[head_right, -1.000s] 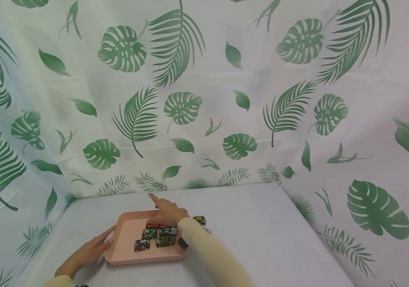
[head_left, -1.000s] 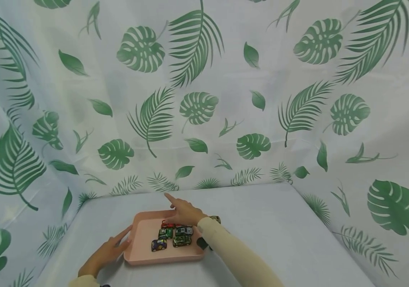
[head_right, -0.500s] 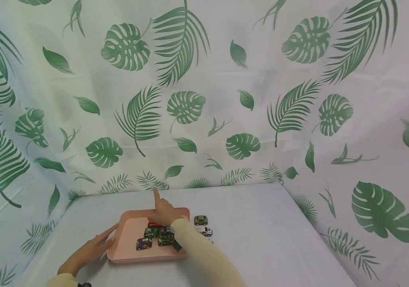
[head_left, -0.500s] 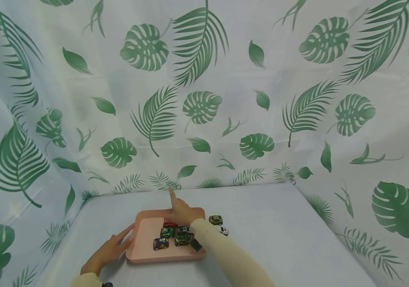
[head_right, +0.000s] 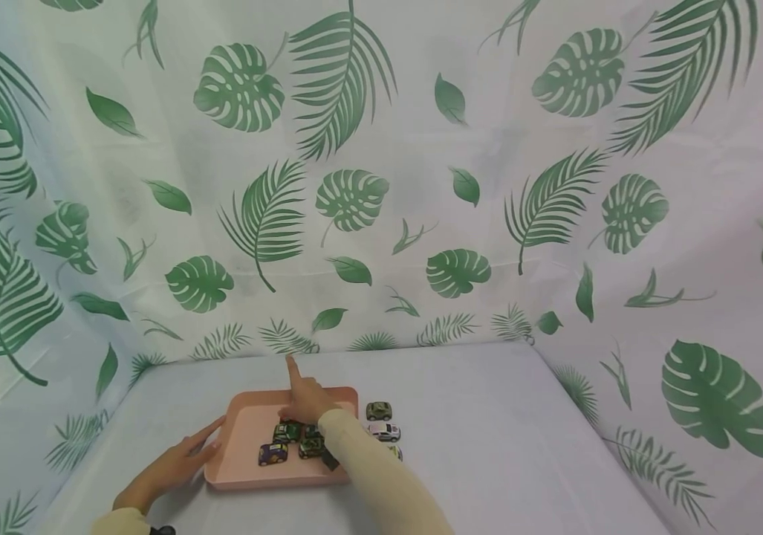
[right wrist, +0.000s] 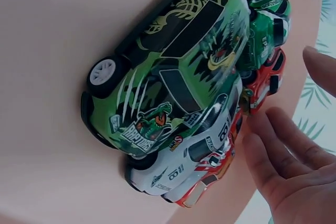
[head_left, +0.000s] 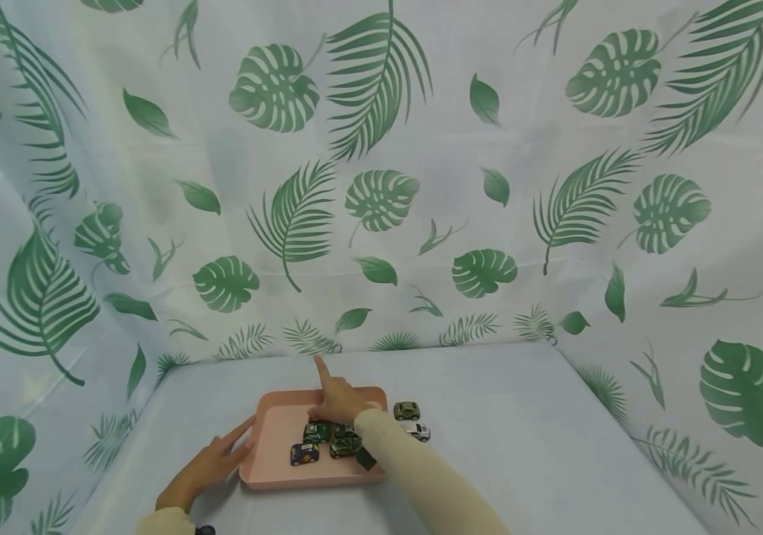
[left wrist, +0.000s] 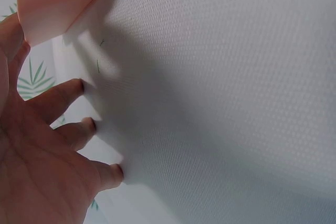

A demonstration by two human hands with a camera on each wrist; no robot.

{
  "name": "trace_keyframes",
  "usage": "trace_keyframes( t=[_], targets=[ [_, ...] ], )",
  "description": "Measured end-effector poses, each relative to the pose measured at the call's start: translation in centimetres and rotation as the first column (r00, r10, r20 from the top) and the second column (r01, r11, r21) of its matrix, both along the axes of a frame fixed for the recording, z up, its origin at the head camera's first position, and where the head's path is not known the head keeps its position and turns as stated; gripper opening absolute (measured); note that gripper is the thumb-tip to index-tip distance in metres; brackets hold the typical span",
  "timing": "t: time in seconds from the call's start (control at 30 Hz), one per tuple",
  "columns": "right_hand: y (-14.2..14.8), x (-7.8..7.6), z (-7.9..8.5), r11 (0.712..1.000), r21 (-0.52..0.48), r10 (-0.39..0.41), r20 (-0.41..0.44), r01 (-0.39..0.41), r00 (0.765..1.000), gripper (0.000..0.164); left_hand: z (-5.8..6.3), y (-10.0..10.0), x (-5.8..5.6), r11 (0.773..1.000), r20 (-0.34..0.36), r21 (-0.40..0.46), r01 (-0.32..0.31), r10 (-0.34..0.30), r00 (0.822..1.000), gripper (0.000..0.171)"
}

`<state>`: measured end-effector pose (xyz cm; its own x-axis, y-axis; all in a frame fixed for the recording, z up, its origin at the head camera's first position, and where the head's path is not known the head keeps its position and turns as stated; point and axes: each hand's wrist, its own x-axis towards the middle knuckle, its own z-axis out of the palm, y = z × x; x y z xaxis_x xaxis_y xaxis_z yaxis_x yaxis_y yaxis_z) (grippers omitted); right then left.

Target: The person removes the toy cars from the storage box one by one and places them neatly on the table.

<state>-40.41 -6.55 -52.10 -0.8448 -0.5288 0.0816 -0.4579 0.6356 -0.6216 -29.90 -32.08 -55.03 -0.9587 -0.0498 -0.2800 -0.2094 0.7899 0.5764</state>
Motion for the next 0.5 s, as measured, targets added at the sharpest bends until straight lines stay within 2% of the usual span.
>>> trace_keyframes(
  t=[0.17, 0.5],
  targets=[
    [-0.07, -0.28, -0.48, 0.999, 0.011, 0.033, 0.008, -0.033, 0.999, 0.111, -0.25, -0.02, -0.16, 1.0, 0.02, 0.003, -0.012, 0.012, 1.0, 0.072],
    [-0.07, -0.5, -1.07, 0.995, 0.026, 0.092, -0.034, -0.091, 0.995, 0.107, -0.19, 0.01, -0.17, 1.0, 0.015, 0.002, -0.012, 0.012, 1.0, 0.07]
  ],
)
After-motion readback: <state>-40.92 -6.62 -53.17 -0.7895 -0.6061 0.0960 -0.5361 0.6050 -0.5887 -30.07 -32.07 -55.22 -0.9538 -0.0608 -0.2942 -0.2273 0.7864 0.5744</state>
